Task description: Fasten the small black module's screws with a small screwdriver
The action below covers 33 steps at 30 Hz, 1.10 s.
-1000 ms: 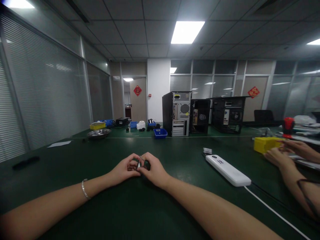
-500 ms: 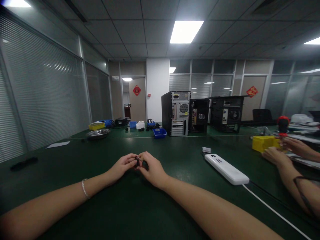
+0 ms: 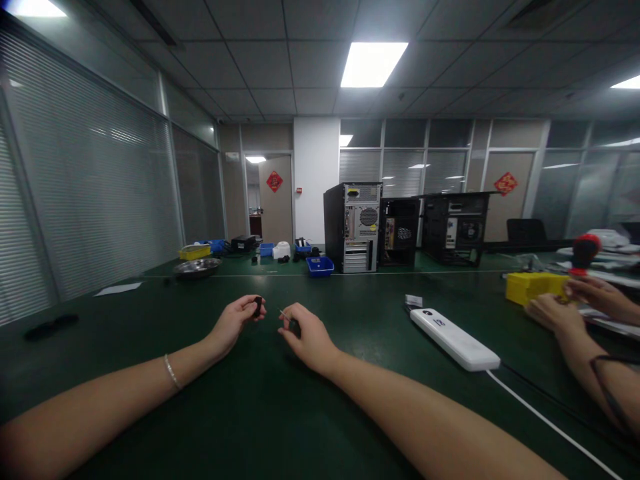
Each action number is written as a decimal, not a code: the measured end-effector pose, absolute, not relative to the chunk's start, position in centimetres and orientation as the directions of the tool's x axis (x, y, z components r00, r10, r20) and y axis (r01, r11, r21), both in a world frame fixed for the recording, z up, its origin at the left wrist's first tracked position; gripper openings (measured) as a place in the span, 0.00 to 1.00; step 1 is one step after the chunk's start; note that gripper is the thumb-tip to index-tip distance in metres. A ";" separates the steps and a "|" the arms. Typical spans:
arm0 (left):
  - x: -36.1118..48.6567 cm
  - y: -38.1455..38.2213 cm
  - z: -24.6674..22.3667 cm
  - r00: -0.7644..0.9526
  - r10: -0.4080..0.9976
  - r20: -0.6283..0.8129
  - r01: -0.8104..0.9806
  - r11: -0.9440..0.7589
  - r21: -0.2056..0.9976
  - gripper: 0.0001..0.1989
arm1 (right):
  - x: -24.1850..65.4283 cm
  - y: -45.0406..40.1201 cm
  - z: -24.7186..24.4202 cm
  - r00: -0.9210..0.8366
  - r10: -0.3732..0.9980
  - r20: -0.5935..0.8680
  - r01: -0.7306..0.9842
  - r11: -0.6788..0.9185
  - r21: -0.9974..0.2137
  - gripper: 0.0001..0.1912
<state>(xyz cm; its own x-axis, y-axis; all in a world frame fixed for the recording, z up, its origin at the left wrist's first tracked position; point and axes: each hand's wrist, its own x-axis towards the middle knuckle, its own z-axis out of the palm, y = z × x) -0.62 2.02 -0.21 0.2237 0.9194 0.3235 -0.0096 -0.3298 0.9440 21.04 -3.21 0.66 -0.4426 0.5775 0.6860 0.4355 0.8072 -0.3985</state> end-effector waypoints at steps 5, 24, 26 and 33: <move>-0.1 1.5 -0.3 0.312 0.902 0.298 0.039 -0.325 0.945 0.14 | 21.1 -2.9 0.4 -0.447 0.597 0.666 0.458 0.793 -0.402 0.10; 0.7 -0.9 1.0 0.478 0.792 0.380 0.297 -0.552 0.779 0.12 | 21.6 -2.5 0.2 -0.412 0.663 0.625 0.599 0.714 -0.362 0.09; 0.6 -1.0 1.3 0.468 0.789 0.398 0.320 -0.571 0.756 0.11 | 21.8 -2.5 0.3 -0.429 0.655 0.622 0.607 0.719 -0.338 0.09; 0.6 -1.5 1.7 0.479 0.767 0.427 0.363 -0.616 0.699 0.11 | 21.8 -2.8 0.4 -0.449 0.647 0.617 0.645 0.712 -0.277 0.08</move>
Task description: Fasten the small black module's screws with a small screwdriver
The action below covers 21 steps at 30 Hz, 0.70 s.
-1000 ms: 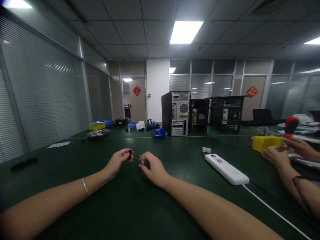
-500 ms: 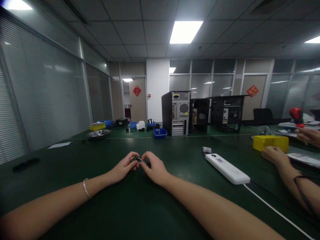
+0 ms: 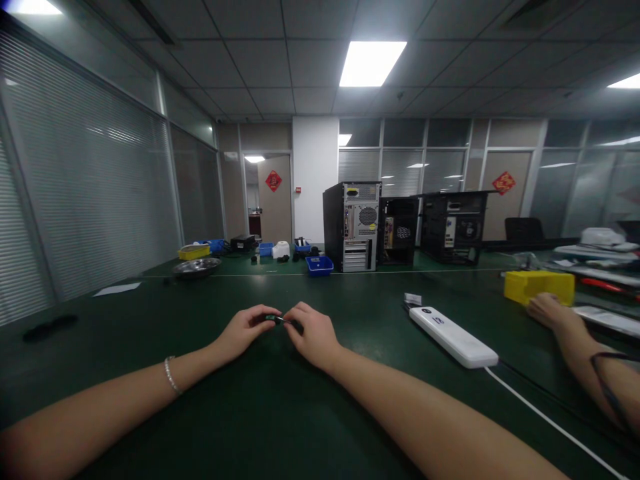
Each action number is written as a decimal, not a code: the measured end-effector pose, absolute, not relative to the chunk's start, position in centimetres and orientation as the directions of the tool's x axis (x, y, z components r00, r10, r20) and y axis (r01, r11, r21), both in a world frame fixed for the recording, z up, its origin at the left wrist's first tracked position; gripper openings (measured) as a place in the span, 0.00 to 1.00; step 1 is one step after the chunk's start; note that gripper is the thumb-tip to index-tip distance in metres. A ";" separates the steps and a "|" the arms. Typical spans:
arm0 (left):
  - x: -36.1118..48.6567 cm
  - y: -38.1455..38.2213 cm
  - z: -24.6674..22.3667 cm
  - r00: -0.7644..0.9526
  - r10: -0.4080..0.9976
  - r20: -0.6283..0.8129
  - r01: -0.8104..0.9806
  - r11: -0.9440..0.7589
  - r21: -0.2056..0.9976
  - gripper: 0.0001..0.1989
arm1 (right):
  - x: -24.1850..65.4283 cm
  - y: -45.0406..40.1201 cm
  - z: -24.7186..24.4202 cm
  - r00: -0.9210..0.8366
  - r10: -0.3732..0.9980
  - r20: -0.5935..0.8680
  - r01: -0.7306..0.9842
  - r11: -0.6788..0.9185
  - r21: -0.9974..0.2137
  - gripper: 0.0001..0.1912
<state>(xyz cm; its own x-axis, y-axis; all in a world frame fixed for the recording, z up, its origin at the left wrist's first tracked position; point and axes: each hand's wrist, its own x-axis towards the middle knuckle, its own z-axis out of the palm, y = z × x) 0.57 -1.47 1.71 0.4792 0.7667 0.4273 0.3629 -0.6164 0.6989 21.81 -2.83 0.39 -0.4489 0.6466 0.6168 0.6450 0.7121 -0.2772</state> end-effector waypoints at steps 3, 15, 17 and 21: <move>0.5 -1.4 1.7 0.483 0.758 0.438 0.368 -0.630 0.684 0.11 | 21.8 -2.9 0.6 -0.442 0.657 0.611 0.673 0.693 -0.258 0.08; 0.1 -0.9 1.1 0.554 0.725 0.411 0.379 -0.658 0.650 0.11 | 21.9 -3.2 0.8 -0.484 0.673 0.559 0.693 0.685 -0.225 0.09; 0.0 -0.5 0.9 0.564 0.726 0.393 0.365 -0.647 0.669 0.12 | 22.0 -3.2 0.9 -0.485 0.674 0.557 0.687 0.688 -0.235 0.08; 0.0 0.0 0.5 0.574 0.740 0.352 0.338 -0.605 0.720 0.13 | 22.1 -3.2 0.9 -0.483 0.676 0.557 0.671 0.694 -0.261 0.08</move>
<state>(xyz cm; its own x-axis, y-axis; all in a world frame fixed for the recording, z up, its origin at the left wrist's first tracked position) -0.03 0.01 0.46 0.5736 0.7396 0.3522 0.3383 -0.6054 0.7204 22.05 -3.15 0.91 -0.4827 0.6762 0.5566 0.6715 0.6937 -0.2605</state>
